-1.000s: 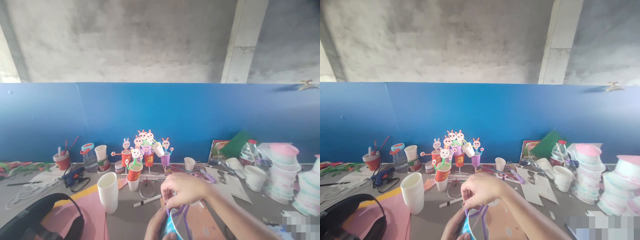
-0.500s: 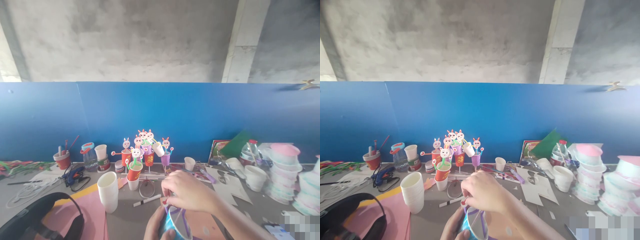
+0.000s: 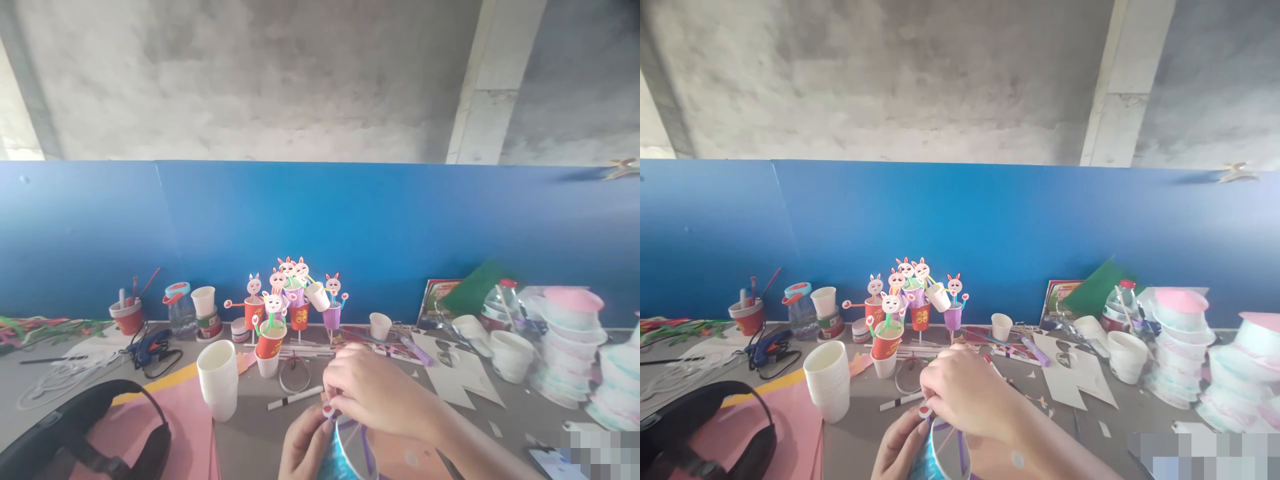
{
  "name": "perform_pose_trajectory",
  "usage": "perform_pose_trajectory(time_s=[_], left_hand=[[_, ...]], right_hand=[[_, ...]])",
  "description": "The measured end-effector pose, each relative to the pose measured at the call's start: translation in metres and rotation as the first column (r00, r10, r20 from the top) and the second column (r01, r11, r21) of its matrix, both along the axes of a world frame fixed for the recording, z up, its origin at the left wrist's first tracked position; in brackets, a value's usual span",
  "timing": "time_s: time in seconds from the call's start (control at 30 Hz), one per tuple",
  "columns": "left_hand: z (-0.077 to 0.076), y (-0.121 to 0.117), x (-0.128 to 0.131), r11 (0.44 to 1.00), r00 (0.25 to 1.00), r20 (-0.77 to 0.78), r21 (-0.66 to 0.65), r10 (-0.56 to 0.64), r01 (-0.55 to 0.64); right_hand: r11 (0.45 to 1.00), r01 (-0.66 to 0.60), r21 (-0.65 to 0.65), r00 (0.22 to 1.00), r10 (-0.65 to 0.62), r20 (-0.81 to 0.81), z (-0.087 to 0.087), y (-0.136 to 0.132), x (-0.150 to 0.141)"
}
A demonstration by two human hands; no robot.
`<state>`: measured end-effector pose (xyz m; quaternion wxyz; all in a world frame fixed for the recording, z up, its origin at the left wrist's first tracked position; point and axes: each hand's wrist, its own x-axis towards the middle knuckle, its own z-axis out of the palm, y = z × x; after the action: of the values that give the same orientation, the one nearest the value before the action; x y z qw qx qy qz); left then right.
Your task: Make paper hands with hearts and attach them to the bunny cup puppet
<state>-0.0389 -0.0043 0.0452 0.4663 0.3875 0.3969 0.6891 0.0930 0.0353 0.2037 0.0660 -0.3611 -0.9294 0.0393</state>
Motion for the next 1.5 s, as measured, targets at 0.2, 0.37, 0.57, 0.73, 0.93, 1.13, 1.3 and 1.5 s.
perform_pose_trajectory(time_s=[0.2,0.37,0.57,0.73,0.93,1.13,1.3,1.5], left_hand=[[0.010,0.005,-0.008,0.999,0.999,0.007,0.005,-0.050,0.050],[0.004,0.007,-0.007,0.999,0.998,0.057,-0.028,-0.032,0.033],[-0.022,0.010,-0.004,1.000,0.998,-0.060,-0.018,0.017,-0.018],[-0.029,0.011,-0.003,0.998,0.996,-0.052,-0.012,0.068,-0.069],[-0.022,0.009,-0.003,0.997,0.996,-0.052,-0.030,0.075,-0.077],[-0.016,0.008,-0.004,0.997,0.996,-0.061,-0.007,0.072,-0.073],[-0.019,0.008,-0.003,0.997,0.995,-0.061,-0.012,0.078,-0.079],[-0.023,0.008,-0.002,0.995,0.995,-0.045,-0.028,0.091,-0.092]], right_hand=[[0.995,-0.058,0.077,0.998,0.057,0.008,-0.003,-0.010,0.000],[0.999,-0.006,0.038,0.996,0.009,-0.091,0.001,-0.013,0.000],[0.997,0.075,-0.035,0.984,-0.080,-0.162,-0.002,-0.003,-0.002],[0.992,0.112,-0.061,0.976,-0.121,-0.180,-0.004,-0.001,-0.005],[0.990,0.118,-0.071,0.979,-0.128,-0.157,0.001,-0.004,-0.003],[0.990,0.123,-0.076,0.987,-0.129,-0.091,0.004,-0.006,-0.004],[0.991,0.125,-0.051,0.988,-0.130,-0.087,0.002,-0.003,-0.006],[0.991,0.128,-0.031,0.988,-0.130,-0.086,-0.002,-0.003,-0.005]])
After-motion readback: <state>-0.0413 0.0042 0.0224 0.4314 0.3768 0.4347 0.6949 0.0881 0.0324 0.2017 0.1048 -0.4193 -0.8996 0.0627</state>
